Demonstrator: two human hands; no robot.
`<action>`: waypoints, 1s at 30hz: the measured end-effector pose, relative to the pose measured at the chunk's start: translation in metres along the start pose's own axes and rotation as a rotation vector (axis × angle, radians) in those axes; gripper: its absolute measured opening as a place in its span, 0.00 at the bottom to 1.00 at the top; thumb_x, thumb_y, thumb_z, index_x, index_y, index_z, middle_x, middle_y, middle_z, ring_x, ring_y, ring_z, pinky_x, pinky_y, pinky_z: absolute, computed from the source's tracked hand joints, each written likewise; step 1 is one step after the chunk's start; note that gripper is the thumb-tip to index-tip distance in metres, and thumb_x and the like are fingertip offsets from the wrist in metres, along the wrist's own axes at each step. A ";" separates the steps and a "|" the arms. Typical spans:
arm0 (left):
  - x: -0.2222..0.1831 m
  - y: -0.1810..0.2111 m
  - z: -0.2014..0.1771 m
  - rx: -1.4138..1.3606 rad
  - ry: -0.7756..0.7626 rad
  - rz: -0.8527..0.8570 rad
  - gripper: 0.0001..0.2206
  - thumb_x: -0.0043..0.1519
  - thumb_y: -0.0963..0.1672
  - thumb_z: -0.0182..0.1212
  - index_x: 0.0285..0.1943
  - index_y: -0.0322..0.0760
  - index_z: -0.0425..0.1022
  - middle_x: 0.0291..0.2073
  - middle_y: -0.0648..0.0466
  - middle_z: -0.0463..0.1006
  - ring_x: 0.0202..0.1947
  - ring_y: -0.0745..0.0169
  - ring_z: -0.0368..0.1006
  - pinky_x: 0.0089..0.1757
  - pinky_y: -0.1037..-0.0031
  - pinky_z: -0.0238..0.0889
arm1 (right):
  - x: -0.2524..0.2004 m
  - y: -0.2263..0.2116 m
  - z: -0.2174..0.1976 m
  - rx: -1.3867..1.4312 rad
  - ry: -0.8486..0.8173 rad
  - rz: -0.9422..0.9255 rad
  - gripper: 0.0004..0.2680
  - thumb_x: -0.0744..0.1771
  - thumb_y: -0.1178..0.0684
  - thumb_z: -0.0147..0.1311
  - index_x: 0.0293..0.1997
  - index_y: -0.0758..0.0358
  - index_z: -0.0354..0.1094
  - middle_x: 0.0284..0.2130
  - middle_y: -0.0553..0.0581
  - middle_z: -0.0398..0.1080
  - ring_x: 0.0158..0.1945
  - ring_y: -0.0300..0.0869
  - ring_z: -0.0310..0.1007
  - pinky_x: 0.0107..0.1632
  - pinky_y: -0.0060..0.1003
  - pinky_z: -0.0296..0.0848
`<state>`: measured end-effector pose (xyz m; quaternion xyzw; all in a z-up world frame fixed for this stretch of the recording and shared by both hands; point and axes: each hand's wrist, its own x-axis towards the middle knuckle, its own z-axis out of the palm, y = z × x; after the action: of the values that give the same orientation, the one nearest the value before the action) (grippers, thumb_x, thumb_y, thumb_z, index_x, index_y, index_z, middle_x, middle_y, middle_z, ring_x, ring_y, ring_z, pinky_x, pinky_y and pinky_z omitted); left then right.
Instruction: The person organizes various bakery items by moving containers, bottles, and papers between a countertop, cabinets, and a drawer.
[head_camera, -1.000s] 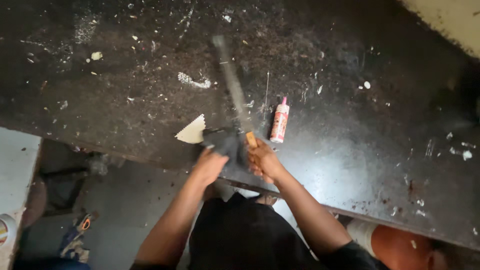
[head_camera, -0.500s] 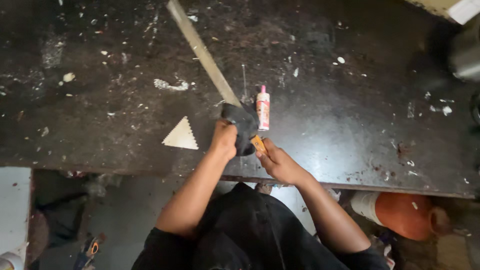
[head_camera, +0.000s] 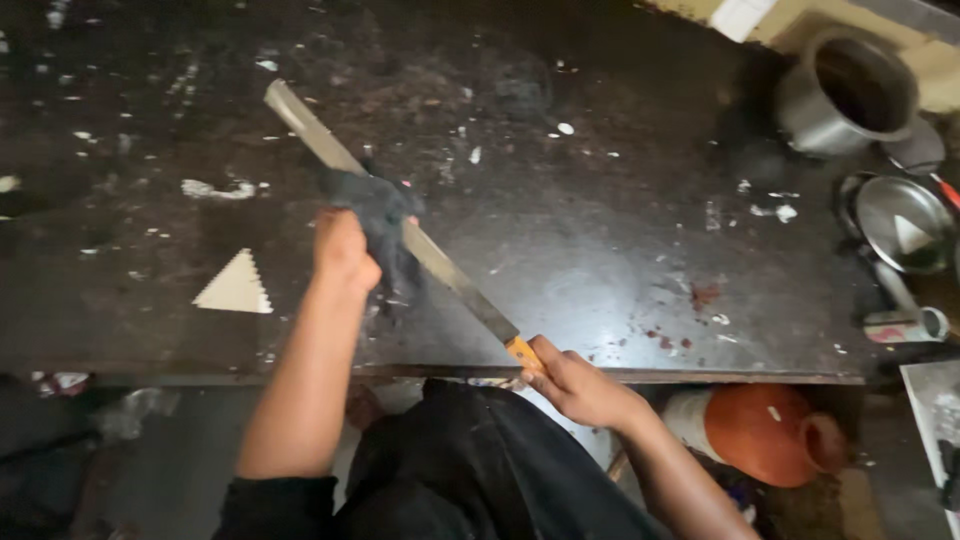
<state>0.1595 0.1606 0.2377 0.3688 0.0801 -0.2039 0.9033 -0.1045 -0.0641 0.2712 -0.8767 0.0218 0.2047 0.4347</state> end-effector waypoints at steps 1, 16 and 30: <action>0.007 -0.001 0.002 -0.065 0.023 -0.006 0.10 0.63 0.44 0.56 0.30 0.35 0.73 0.26 0.49 0.76 0.26 0.51 0.74 0.32 0.57 0.72 | -0.012 0.010 -0.009 -0.052 -0.013 0.024 0.10 0.71 0.45 0.46 0.48 0.59 0.58 0.20 0.61 0.68 0.26 0.49 0.73 0.33 0.46 0.69; -0.022 0.066 -0.079 -0.013 0.082 0.438 0.09 0.73 0.45 0.62 0.40 0.41 0.70 0.34 0.52 0.73 0.32 0.54 0.69 0.33 0.63 0.60 | -0.115 0.066 -0.204 -0.695 0.932 0.176 0.19 0.70 0.61 0.56 0.71 0.54 0.68 0.36 0.62 0.69 0.33 0.46 0.71 0.34 0.40 0.74; -0.060 0.035 -0.146 -0.047 0.274 0.445 0.04 0.65 0.39 0.63 0.46 0.37 0.77 0.40 0.54 0.78 0.42 0.58 0.74 0.45 0.68 0.70 | -0.074 0.014 -0.302 -1.112 0.963 -0.013 0.17 0.65 0.56 0.62 0.63 0.50 0.75 0.37 0.63 0.72 0.34 0.55 0.74 0.37 0.48 0.73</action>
<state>0.1214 0.3041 0.1734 0.3804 0.1235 0.0536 0.9150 -0.0725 -0.3159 0.4513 -0.9605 0.0981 -0.2250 -0.1310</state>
